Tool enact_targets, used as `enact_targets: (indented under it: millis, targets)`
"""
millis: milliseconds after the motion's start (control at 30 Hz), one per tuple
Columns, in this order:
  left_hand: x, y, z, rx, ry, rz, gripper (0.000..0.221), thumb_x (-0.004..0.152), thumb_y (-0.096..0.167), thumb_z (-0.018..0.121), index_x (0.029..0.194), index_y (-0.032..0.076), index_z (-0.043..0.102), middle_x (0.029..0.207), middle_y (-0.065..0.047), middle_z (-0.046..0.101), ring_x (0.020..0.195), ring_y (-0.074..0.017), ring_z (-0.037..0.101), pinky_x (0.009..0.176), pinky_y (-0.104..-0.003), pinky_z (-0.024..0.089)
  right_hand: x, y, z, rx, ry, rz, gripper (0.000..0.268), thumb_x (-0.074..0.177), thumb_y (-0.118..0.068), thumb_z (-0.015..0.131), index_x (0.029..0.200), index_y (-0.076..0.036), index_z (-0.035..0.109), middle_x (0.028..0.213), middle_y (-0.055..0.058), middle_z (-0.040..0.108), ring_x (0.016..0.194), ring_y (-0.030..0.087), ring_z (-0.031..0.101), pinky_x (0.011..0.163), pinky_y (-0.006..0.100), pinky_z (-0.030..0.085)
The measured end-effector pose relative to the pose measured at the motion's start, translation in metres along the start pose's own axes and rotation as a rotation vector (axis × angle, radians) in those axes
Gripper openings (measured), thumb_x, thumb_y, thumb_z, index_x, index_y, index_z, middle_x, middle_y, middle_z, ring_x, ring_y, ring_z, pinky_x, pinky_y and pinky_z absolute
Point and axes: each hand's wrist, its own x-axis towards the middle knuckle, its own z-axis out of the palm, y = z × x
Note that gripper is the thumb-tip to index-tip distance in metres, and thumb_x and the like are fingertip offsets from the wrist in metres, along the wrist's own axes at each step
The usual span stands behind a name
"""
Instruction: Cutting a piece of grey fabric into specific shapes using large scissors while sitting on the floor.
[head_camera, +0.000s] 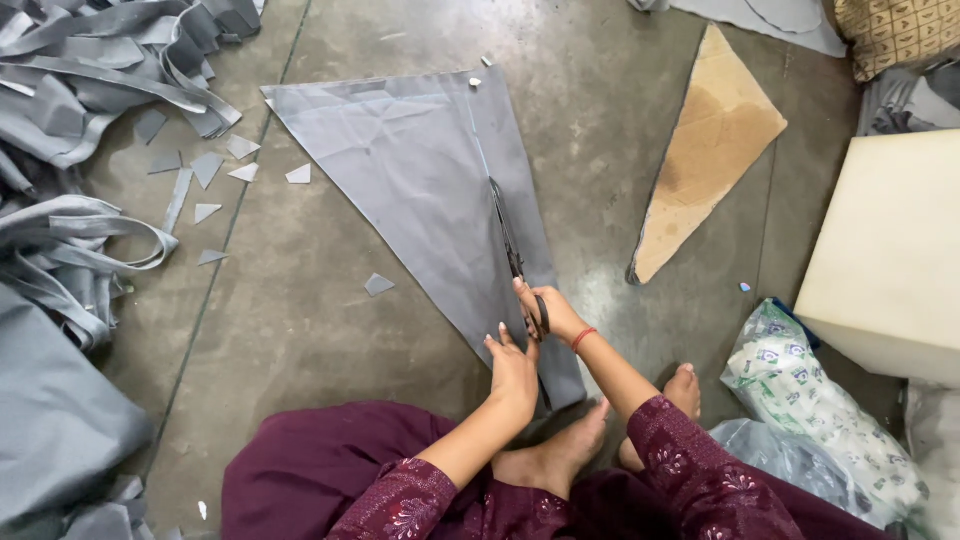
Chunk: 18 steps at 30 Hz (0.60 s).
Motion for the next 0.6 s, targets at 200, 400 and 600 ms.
enact_targets:
  millis: [200, 400, 600]
  targets:
    - [-0.001, 0.002, -0.006, 0.072, -0.032, 0.006, 0.071, 0.100, 0.027, 0.046, 0.164, 0.007, 0.020, 0.150, -0.040, 0.042, 0.141, -0.0532, 0.038, 0.105, -0.063, 0.037, 0.002, -0.029, -0.004, -0.058, 0.009, 0.039, 0.071, 0.091, -0.074, 0.048, 0.070, -0.007, 0.059, 0.061, 0.001, 0.056, 0.051, 0.013, 0.059, 0.048, 0.029, 0.048]
    - [0.011, 0.013, 0.011, 0.148, -0.074, 0.006, 0.067, 0.102, 0.028, 0.044, 0.163, 0.007, 0.025, 0.152, -0.043, 0.036, 0.139, -0.0577, 0.040, 0.102, -0.062, 0.040, 0.025, -0.049, -0.001, -0.085, 0.017, 0.074, 0.075, 0.087, -0.082, 0.046, 0.072, -0.009, 0.059, 0.063, 0.001, 0.055, 0.054, 0.014, 0.060, 0.051, 0.030, 0.049]
    - [0.013, 0.014, 0.013, 0.133, -0.076, 0.005, 0.067, 0.102, 0.027, 0.045, 0.163, 0.007, 0.025, 0.152, -0.045, 0.034, 0.137, -0.0581, 0.042, 0.101, -0.061, 0.042, 0.042, -0.062, -0.002, -0.087, 0.040, 0.089, 0.075, 0.087, -0.082, 0.045, 0.070, -0.010, 0.057, 0.060, 0.001, 0.053, 0.052, 0.014, 0.058, 0.049, 0.031, 0.048]
